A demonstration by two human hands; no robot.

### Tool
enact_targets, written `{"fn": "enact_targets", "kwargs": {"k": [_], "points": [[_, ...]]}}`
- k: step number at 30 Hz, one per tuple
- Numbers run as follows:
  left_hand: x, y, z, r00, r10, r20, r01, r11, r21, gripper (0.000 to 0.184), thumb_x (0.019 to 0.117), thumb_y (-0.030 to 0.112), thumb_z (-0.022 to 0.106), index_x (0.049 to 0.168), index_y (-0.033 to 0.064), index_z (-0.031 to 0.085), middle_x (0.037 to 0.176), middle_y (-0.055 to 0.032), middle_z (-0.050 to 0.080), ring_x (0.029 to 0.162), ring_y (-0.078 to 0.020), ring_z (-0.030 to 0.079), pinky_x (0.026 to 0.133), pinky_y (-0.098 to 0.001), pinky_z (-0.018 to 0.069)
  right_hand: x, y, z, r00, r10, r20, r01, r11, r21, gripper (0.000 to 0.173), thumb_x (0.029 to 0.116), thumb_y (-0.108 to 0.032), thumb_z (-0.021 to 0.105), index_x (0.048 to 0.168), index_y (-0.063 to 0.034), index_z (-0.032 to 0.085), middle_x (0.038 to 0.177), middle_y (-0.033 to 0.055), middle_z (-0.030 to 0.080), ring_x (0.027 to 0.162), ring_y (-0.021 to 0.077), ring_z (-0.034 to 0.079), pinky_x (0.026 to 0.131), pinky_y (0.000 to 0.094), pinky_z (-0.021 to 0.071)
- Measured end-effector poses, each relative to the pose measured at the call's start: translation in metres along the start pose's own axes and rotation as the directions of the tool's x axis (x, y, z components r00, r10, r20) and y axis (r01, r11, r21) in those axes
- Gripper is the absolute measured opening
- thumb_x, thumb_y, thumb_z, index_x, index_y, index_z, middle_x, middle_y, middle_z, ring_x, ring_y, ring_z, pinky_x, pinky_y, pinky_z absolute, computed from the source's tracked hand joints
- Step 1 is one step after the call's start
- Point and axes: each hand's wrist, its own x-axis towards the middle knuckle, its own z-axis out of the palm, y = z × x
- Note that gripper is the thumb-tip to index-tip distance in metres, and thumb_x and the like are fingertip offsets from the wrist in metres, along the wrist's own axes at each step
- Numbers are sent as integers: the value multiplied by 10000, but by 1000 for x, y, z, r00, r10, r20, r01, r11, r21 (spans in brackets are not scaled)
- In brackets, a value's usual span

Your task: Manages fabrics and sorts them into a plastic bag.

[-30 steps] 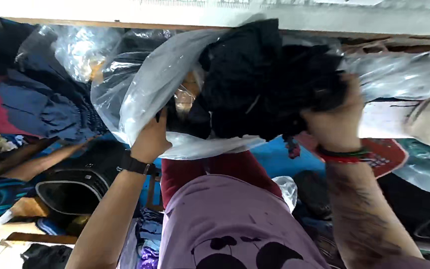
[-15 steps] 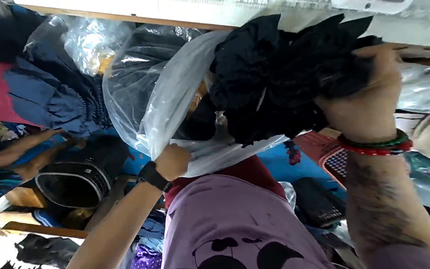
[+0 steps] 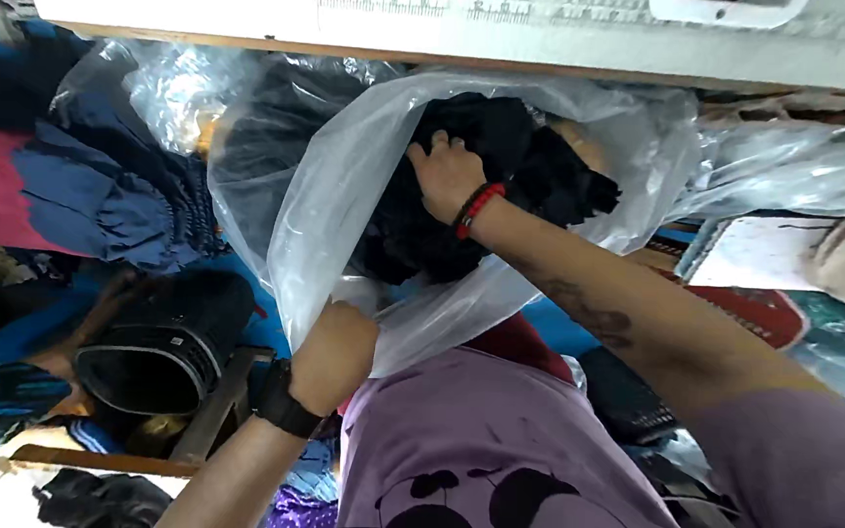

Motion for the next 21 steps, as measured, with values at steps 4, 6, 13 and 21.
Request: {"fn": "enact_targets", "kwargs": {"k": [4,6,13,21], "points": [[-4,0,-5,1000,20,-23,-21,1000,-15,198,904,69,636,1059,53,759,1023,-219,707,1030,-420,659,898,-611,473,-75,-75,6,911,-394,124,404,912,-74,212,941,-51,643,1067,117,670,1130,336,604,1062,498,610,816,605,530],[-6,8,-13,999,27,20,-26,1000,-4,180,897,65,649,1045,43,748,1046,-219,702,1052,-421,653,913,-620,476,-51,-92,51,746,-407,527,408,905,121,288,1019,-186,593,1163,49,680,1167,251,673,1121,430,646,903,620,524],[-18,25,-22,1000,15,16,-16,999,33,137,907,49,654,992,33,760,1026,-222,698,1022,-407,662,898,-572,489,18,-69,214,836,-64,546,-102,958,268,483,1079,-7,371,1532,149,303,1632,304,280,1548,404,239,1273,492,157],[-14,12,-16,999,21,-31,-20,1000,14,119,898,66,659,970,33,747,1003,-201,698,1011,-392,660,929,-575,480,25,-52,151,765,-310,565,140,936,324,418,905,-257,766,1162,64,694,1167,264,685,1141,414,648,999,626,485]]}}
